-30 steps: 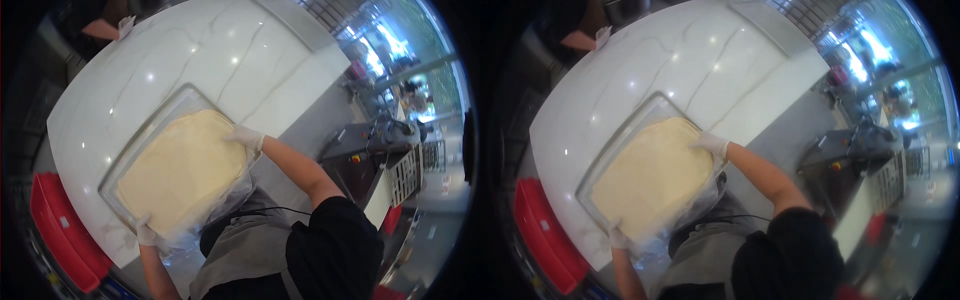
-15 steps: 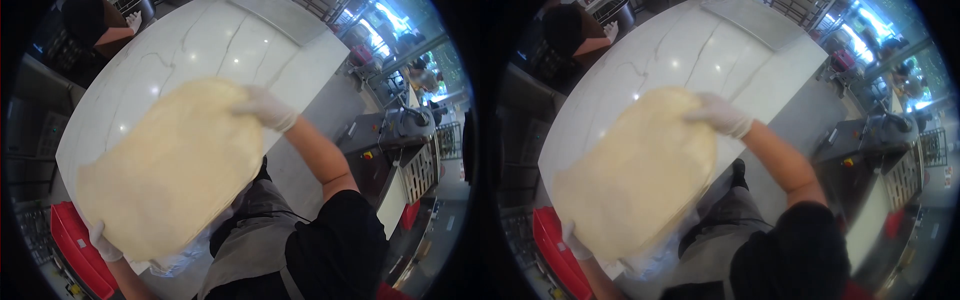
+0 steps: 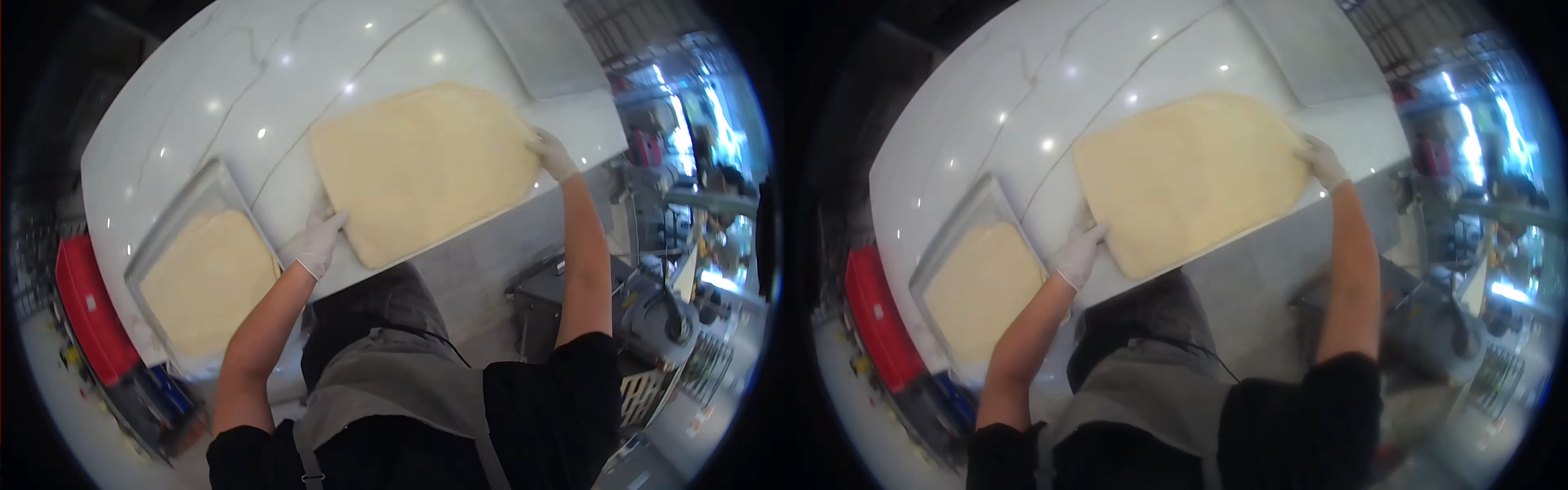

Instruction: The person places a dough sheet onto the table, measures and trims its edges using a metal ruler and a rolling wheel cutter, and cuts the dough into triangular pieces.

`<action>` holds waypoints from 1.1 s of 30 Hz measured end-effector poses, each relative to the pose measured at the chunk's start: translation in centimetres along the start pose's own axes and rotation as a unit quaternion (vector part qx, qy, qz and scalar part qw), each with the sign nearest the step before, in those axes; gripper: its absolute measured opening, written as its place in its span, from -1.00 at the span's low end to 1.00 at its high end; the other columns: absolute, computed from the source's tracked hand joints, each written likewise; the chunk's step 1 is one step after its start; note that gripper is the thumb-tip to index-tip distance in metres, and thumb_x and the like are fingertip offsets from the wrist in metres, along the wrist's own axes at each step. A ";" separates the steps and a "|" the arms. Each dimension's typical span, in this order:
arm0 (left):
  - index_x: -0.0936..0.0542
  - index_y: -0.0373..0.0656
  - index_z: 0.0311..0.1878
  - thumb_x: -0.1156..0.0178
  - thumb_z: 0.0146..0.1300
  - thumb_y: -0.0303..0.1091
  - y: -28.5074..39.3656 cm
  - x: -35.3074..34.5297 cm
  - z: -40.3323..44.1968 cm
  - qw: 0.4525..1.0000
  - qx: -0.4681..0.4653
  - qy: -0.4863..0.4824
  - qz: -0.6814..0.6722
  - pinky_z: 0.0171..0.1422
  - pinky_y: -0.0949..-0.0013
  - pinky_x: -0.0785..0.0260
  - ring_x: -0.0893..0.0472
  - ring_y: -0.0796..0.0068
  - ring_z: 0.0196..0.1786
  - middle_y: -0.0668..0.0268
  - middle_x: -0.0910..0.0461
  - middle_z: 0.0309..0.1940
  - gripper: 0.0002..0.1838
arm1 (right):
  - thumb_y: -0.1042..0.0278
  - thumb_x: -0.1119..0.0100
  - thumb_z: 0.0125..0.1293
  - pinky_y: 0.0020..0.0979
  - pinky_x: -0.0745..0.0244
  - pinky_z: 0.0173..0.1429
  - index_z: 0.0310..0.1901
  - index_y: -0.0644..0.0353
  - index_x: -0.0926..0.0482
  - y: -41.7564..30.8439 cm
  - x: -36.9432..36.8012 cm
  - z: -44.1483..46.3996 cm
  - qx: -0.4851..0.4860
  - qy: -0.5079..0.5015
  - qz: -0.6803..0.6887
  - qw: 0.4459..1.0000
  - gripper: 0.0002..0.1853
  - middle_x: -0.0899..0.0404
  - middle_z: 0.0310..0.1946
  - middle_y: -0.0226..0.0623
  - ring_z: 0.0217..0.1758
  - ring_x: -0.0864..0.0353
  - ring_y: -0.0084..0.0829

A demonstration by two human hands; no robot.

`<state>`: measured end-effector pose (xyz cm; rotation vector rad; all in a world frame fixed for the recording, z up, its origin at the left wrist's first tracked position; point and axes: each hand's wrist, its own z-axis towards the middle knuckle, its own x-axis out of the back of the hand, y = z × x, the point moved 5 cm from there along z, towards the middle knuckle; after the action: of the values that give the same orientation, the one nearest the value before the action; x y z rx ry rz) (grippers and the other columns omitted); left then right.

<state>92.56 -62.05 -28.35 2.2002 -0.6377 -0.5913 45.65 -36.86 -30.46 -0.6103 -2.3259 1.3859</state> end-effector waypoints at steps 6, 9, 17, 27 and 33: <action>-0.23 -0.20 0.58 -0.17 0.37 -0.52 5.4 11.4 -12.3 0.954 -0.202 0.209 0.070 0.32 0.28 -0.42 -0.59 0.38 0.24 0.12 -0.58 0.24 -0.29 | 0.26 -0.26 0.44 -0.27 -0.43 0.38 0.36 0.39 -0.42 -5.6 -7.6 -6.2 0.231 0.379 -0.495 0.747 -0.44 -0.54 0.26 0.01 0.28 -0.56 -0.19; -0.24 -0.24 0.57 -0.19 0.35 -0.55 5.3 23.6 -24.7 0.783 -0.303 0.475 0.264 0.51 0.21 -0.23 -0.51 0.32 0.36 0.06 -0.47 0.37 -0.28 | 0.44 -0.08 0.53 -0.27 -0.44 0.37 0.29 0.40 -0.50 -5.6 -23.5 -10.7 0.260 0.132 -0.237 0.927 -0.63 -0.60 0.18 -0.11 0.25 -0.57 -0.30; -0.14 -0.23 0.58 -0.27 0.42 0.05 -23.2 43.9 -38.0 0.757 -0.086 0.496 -0.417 0.27 -0.11 -0.48 -0.45 -0.04 0.34 -0.06 -0.26 0.46 -0.13 | 0.28 0.05 0.59 -0.32 -0.50 0.05 0.08 0.36 -0.57 -0.8 -56.6 -12.4 0.167 -0.206 -0.190 0.945 -0.69 -0.67 -0.12 -0.11 -0.07 -0.62 -0.35; -0.48 -0.10 -0.35 -0.17 0.48 -0.24 -14.6 51.2 -33.7 0.793 -0.171 0.510 -0.288 -0.29 0.36 -0.51 -0.50 0.58 -0.48 0.45 -0.49 -0.50 -0.75 | 0.22 0.01 0.56 -0.28 -0.45 -0.04 -0.08 0.44 -0.54 -0.4 -66.1 -15.0 0.186 -0.001 -0.197 0.963 -0.65 -0.63 -0.23 0.01 -0.17 -0.55 -0.33; -0.56 -0.19 -0.21 -0.18 0.50 -0.18 -8.8 65.4 -34.0 0.797 -0.257 0.512 -0.193 -0.14 0.39 -0.51 -0.60 0.56 -0.25 0.35 -0.59 -0.31 -0.74 | 0.17 -0.01 0.56 -0.15 -0.48 0.13 0.02 0.44 -0.57 -1.8 -76.9 -8.6 0.209 0.045 -0.238 0.947 -0.60 -0.66 -0.07 0.16 0.01 -0.64 -0.05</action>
<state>165.04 -78.24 -28.17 1.7470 0.5101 0.2765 114.37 -72.53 -31.73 0.0188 -1.8490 1.4987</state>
